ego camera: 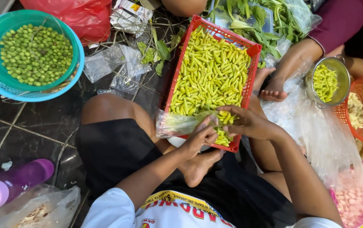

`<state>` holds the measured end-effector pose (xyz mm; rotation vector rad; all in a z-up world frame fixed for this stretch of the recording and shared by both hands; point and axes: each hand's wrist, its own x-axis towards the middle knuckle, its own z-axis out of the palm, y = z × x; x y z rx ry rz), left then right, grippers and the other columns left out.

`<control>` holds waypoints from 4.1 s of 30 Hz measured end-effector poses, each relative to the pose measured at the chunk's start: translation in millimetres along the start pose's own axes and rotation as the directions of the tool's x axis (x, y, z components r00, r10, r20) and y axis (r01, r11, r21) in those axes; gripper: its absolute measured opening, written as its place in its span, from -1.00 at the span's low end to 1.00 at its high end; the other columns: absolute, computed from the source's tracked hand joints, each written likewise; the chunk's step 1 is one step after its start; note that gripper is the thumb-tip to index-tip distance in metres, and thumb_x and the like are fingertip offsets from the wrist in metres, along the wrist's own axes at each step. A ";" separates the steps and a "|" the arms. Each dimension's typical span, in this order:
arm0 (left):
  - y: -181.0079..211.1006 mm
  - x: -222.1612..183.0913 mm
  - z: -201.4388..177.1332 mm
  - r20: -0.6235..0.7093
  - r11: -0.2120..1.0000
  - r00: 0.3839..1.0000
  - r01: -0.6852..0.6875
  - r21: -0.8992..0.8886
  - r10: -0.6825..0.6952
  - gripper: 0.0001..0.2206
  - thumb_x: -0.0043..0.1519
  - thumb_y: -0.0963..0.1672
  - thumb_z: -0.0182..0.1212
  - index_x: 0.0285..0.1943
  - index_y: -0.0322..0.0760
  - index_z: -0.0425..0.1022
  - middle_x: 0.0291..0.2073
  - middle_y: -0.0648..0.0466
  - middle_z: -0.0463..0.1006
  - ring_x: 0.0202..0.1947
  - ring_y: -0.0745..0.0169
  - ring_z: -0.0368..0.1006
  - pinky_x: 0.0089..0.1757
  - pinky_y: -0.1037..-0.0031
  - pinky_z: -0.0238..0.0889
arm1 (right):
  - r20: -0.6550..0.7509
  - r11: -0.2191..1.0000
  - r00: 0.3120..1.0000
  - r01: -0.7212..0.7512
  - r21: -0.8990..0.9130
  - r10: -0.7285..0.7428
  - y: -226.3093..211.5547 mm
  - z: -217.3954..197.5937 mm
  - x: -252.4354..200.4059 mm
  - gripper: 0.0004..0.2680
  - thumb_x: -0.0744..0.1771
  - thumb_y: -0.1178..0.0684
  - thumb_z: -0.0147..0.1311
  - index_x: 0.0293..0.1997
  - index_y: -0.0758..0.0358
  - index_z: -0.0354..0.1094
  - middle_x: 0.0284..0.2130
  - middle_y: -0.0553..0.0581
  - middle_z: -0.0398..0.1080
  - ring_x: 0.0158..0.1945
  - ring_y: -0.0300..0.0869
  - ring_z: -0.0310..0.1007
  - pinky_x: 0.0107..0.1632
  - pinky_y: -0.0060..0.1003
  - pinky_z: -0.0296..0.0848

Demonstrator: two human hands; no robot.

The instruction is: Workers are sitting on the floor sorting and bagging green chilies from a crate into small plastic bags.

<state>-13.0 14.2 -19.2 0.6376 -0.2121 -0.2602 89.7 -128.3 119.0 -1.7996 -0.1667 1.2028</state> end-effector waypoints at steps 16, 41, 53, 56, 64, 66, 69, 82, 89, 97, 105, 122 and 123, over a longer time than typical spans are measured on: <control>-19.1 13.4 -2.0 0.056 0.999 0.998 0.020 -0.047 -0.018 -0.78 0.31 -0.20 -0.16 0.12 -0.14 0.21 -0.79 0.30 0.01 -0.77 0.55 -0.19 -0.58 0.66 -0.12 | -0.236 0.676 0.951 -0.042 -0.736 -0.199 1.2 -5.9 -35.0 -0.61 0.31 0.02 0.21 0.30 -0.13 0.23 -0.52 0.28 0.54 -0.41 0.05 0.62 -0.33 -0.04 0.55; -14.5 1.1 -32.1 -0.037 0.998 0.999 0.024 -0.061 -0.027 -0.76 0.26 -0.17 -0.14 0.10 -0.23 0.23 -0.80 0.32 0.02 -0.76 0.58 -0.19 -0.59 0.66 -0.20 | -0.142 0.385 0.830 0.092 -0.918 -0.539 156.3 -44.2 144.8 -0.58 0.30 -0.22 0.26 0.23 0.18 0.43 0.18 0.23 0.42 0.40 0.20 0.21 0.34 0.35 0.13; -13.7 -2.3 -34.8 -0.014 0.998 1.000 0.002 -0.061 -0.003 -0.76 0.25 -0.17 -0.11 0.10 -0.27 0.22 -0.79 0.30 0.01 -0.76 0.59 -0.20 -0.57 0.68 -0.19 | -0.262 0.241 0.925 -0.198 -0.950 -0.275 100.1 -13.8 101.2 -0.56 0.31 0.15 0.15 0.38 0.06 0.21 0.20 0.24 0.20 0.14 0.25 0.38 0.13 0.14 0.55; -4.1 -5.5 -34.0 -0.021 0.997 1.000 0.019 -0.070 -0.021 -0.76 0.25 -0.17 -0.13 0.10 -0.27 0.21 -0.78 0.32 0.00 -0.75 0.60 -0.21 -0.57 0.69 -0.20 | -0.221 0.577 0.906 0.030 -0.816 -0.360 128.0 -37.0 106.6 -0.70 0.22 -0.02 0.34 0.01 -0.10 0.41 -0.10 0.21 0.38 -0.12 0.36 0.54 -0.06 0.08 0.56; -12.4 -4.2 -42.9 -0.017 0.996 1.000 0.011 -0.094 -0.013 -0.74 0.25 -0.16 -0.12 0.11 -0.26 0.21 -0.78 0.33 -0.01 -0.76 0.61 -0.21 -0.59 0.69 -0.19 | -0.378 0.767 0.853 0.040 -0.640 -0.360 65.4 -52.0 50.1 -0.72 0.23 0.04 0.33 0.03 -0.09 0.53 -0.39 0.14 0.53 -0.31 -0.11 0.59 -0.13 -0.23 0.56; -10.5 -3.0 -41.5 -0.018 0.994 1.000 0.015 -0.108 -0.017 -0.74 0.24 -0.16 -0.13 0.11 -0.26 0.21 -0.78 0.34 -0.02 -0.77 0.61 -0.21 -0.59 0.70 -0.20 | -0.387 0.897 0.889 0.056 -0.438 -0.244 44.4 -48.3 27.5 -0.69 0.26 0.18 0.27 0.12 0.17 0.49 -0.30 0.32 0.55 -0.31 -0.06 0.58 -0.08 -0.15 0.58; -10.1 -2.2 -39.3 -0.005 0.992 1.000 0.011 -0.129 -0.012 -0.75 0.24 -0.15 -0.12 0.09 -0.25 0.20 -0.78 0.34 -0.04 -0.77 0.61 -0.21 -0.59 0.72 -0.20 | -0.301 0.955 0.932 0.122 -0.269 -0.204 21.5 -44.4 9.7 -0.74 0.29 0.22 0.22 0.10 0.32 0.46 -0.30 0.19 0.50 -0.34 -0.24 0.49 -0.23 -0.24 0.62; -17.8 -2.2 -43.9 0.000 0.987 1.000 0.001 -0.160 -0.001 -0.72 0.24 -0.16 -0.11 0.13 -0.25 0.18 -0.78 0.32 -0.02 -0.79 0.62 -0.20 -0.59 0.74 -0.19 | -0.293 0.674 0.924 -0.055 -0.736 -0.244 14.4 -4.6 6.2 -0.75 0.29 0.11 0.21 0.07 -0.03 0.46 -0.18 0.17 0.54 -0.13 0.05 0.61 -0.06 -0.09 0.58; -7.5 -3.4 -37.5 -0.015 0.988 1.000 -0.015 -0.154 0.013 -0.72 0.25 -0.16 -0.12 0.15 -0.20 0.18 -0.78 0.32 0.00 -0.77 0.64 -0.22 -0.58 0.73 -0.20 | -0.137 0.453 0.913 0.058 -0.889 -0.384 22.7 27.1 -3.5 -0.84 0.34 0.17 0.08 0.02 0.15 0.41 -0.16 0.13 0.43 -0.13 0.10 0.58 -0.16 -0.12 0.60; -7.0 -0.8 -36.9 -0.011 0.979 1.000 -0.012 -0.204 0.010 -0.76 0.26 -0.15 -0.12 0.11 -0.15 0.16 -0.78 0.33 -0.04 -0.79 0.62 -0.21 -0.61 0.77 -0.23 | -0.235 0.915 0.961 0.043 -0.401 -0.148 -4.0 12.3 13.0 -0.68 0.27 0.12 0.30 0.13 0.14 0.41 -0.21 0.20 0.61 -0.13 -0.10 0.63 -0.13 -0.25 0.65; -11.9 -0.2 -37.1 0.009 0.983 1.000 0.022 -0.183 -0.020 -0.74 0.24 -0.14 -0.11 0.11 -0.15 0.18 -0.77 0.34 -0.06 -0.80 0.63 -0.20 -0.61 0.75 -0.22 | -0.232 0.991 0.972 0.047 0.128 -0.016 4.6 3.2 27.3 -0.74 0.35 0.14 0.19 0.12 0.45 0.36 -0.33 0.21 0.45 -0.17 -0.18 0.53 -0.02 -0.09 0.64; -16.2 0.9 -43.3 0.007 0.990 1.000 0.028 -0.137 -0.028 -0.72 0.26 -0.14 -0.10 0.16 -0.19 0.20 -0.78 0.32 -0.03 -0.79 0.62 -0.21 -0.61 0.73 -0.21 | -0.121 0.667 0.915 0.186 -0.722 -0.386 14.1 24.6 23.9 -0.70 0.31 0.21 0.18 0.16 0.27 0.29 -0.09 0.40 0.56 -0.20 0.20 0.63 -0.29 0.03 0.66; -16.0 -0.4 -44.5 0.012 0.990 1.000 0.030 -0.135 -0.029 -0.72 0.26 -0.14 -0.10 0.16 -0.19 0.20 -0.78 0.32 -0.03 -0.79 0.62 -0.21 -0.61 0.73 -0.21 | -0.125 0.667 0.913 0.184 -0.722 -0.388 14.5 16.6 26.5 -0.70 0.31 0.21 0.18 0.16 0.27 0.29 -0.09 0.40 0.56 -0.20 0.20 0.63 -0.29 0.03 0.66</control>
